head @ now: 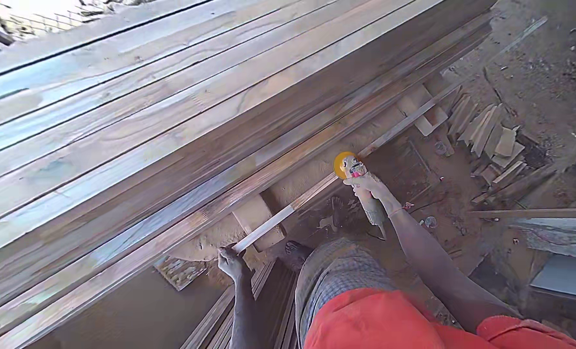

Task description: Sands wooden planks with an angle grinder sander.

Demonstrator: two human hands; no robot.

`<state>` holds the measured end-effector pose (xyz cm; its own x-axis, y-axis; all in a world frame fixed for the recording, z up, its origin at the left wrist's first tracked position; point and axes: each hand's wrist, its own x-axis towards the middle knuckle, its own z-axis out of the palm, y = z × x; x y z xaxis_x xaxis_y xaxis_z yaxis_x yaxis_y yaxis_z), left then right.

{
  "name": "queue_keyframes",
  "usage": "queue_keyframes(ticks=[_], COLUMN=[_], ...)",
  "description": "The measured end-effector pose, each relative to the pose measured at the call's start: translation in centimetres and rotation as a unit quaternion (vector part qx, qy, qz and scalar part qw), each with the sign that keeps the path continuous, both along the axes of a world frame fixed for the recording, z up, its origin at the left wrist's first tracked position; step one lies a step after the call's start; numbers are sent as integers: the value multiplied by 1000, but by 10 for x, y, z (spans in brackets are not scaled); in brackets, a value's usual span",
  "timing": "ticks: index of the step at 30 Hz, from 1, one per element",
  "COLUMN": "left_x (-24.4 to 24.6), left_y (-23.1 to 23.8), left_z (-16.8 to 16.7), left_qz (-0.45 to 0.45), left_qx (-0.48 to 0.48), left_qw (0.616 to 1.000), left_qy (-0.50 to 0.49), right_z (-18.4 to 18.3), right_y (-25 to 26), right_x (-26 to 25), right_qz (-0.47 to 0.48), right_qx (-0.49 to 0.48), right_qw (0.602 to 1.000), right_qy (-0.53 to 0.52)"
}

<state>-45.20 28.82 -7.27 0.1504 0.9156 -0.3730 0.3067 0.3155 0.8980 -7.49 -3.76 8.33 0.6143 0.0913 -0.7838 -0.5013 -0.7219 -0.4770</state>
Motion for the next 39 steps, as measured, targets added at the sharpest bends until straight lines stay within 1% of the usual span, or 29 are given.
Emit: queue_keyframes(ticks=[3, 6, 9, 11, 12, 13, 14, 15, 16, 17, 18, 20, 21, 23, 25, 26, 28, 30, 32, 35, 37, 39], left_x=[13, 28, 33, 35, 37, 40, 40, 39, 38, 36, 35, 26, 22, 12, 10, 8, -4, -29, -60, -106, -132, -145], left_y=[-5, -11, -13, -15, -14, -10, -6, 1, 7, 10, 11, 4, 0, -2, 0, 1, 7, 13, 17, 20, 20, 19], left_z=[2, 8, 8, 10, 12, 17, 22, 27, 30, 28, 23, 11, 4, 3, 6, 7, 8, 6, 9, 17, 15, 13], left_qz=[51, 106, 111, 106, 101, 92, 67, 15, -47, -103, -125, -107, -98, -69, -57, -48, -22, 3, 49, 167, 207, 215], left_qx=[38, 49, 47, 54, 65, 70, 60, 21, -20, -46, -61, -68, -75, -95, -140, -178, -252, -285, -268, -265, -265, -264], left_qw=[998, 992, 992, 991, 986, 973, 949, 915, 882, 860, 866, 921, 940, 964, 975, 976, 967, 958, 962, 949, 941, 939], left_qy=[28, 48, 37, 63, 114, 198, 303, 403, 469, 498, 481, 369, 318, 238, 164, 119, 30, -29, -26, -27, -31, -47], right_z=[25, 31, 28, 35, 40, 44, 47, 48, 49, 49, 47, 35, 27, 9, -6, -10, -18, -28, -36, -44, -43, -39], right_y=[-45, -100, -155, -175, -182, -187, -191, -194, -194, -191, -184, -167, -152, -109, -65, -43, 3, 46, 89, 159, 201, 230], right_x=[71, 146, 219, 249, 257, 260, 261, 258, 251, 240, 227, 192, 173, 121, 67, 36, -25, -83, -135, -205, -250, -282], right_qz=[-69, -148, -209, -251, -267, -276, -277, -274, -267, -255, -239, -193, -159, -86, -28, -7, 48, 131, 234, 381, 436, 444], right_qx=[-3, -5, 1, -10, -16, -14, -8, 7, 25, 40, 46, 41, 36, 16, 19, 27, 49, 62, 51, 1, -6, 18], right_qw=[997, 988, 975, 962, 955, 950, 948, 947, 949, 953, 959, 973, 980, 991, 998, 999, 998, 989, 971, 925, 900, 895], right_qy=[-23, -47, -74, -111, -131, -147, -159, -165, -165, -157, -147, -122, -117, -101, -59, -35, 3, 22, 16, 7, 18, 25])
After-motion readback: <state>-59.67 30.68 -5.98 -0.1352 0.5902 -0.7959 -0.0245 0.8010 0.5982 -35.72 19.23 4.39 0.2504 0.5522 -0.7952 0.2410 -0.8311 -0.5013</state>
